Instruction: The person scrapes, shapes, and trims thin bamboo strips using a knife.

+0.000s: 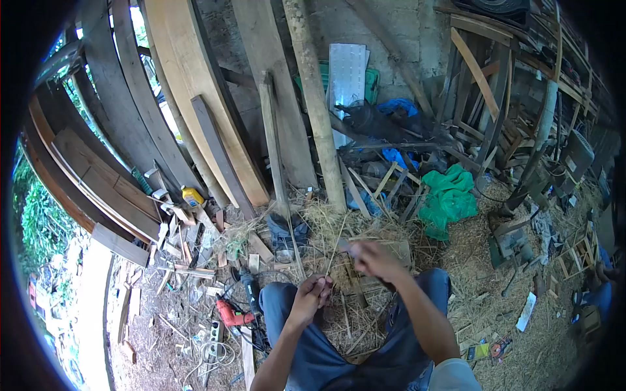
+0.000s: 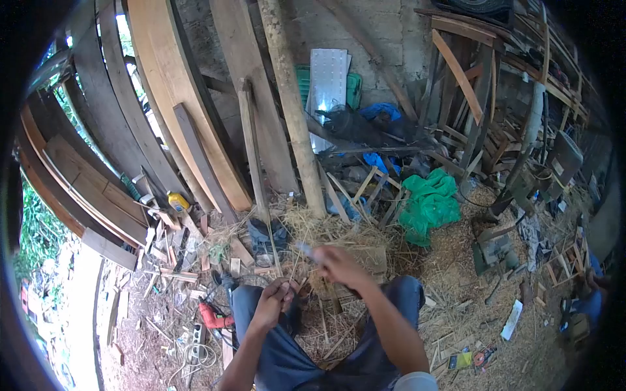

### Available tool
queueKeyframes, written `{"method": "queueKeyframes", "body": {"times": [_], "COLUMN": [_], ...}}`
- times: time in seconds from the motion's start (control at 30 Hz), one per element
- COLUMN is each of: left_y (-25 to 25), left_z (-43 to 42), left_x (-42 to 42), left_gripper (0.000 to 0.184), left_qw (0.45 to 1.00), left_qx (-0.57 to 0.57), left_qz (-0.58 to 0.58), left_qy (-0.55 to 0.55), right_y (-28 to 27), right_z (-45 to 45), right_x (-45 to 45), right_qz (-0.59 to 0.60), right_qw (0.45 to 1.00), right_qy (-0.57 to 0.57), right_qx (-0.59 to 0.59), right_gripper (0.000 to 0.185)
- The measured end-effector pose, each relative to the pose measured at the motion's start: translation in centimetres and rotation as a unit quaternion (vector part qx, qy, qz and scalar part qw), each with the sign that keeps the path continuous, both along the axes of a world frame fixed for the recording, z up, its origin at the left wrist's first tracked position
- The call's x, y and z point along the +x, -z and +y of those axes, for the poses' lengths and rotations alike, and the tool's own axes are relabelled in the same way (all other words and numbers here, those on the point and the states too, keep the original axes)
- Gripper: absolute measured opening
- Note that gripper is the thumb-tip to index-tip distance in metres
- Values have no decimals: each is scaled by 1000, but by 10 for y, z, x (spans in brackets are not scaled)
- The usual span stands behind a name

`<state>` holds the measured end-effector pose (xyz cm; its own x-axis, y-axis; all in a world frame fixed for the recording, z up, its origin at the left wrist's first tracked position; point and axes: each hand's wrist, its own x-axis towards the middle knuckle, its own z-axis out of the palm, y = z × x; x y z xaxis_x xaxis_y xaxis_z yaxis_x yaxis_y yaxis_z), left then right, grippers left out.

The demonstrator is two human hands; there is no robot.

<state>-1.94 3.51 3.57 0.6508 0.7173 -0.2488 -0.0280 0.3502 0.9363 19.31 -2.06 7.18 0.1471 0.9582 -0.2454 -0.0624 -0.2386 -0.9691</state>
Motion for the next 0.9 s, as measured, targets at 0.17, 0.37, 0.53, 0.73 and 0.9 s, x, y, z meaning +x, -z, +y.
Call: {"method": "queueKeyframes", "body": {"times": [0.17,0.37,0.53,0.73,0.9], "left_y": [-2,-10,-4,-15,-9], "left_z": [-8,-19,-25,-19,-3], "left_x": [19,10,-11,-20,-1], "left_gripper": [19,19,17,18,19], "left_qw": [999,998,996,998,999], "left_qx": [52,56,68,53,16], "left_qz": [13,5,24,33,20], "left_qy": [9,30,54,21,20], "right_y": [27,13,26,24,19], "right_z": [9,5,9,0,4], "right_x": [-21,-8,41,60,6], "right_qz": [75,121,69,142,88], "right_qw": [991,986,997,974,991], "right_qy": [-93,-118,-37,148,62], "right_qx": [63,7,-11,93,80], "right_gripper": [32,28,30,28,24]}}
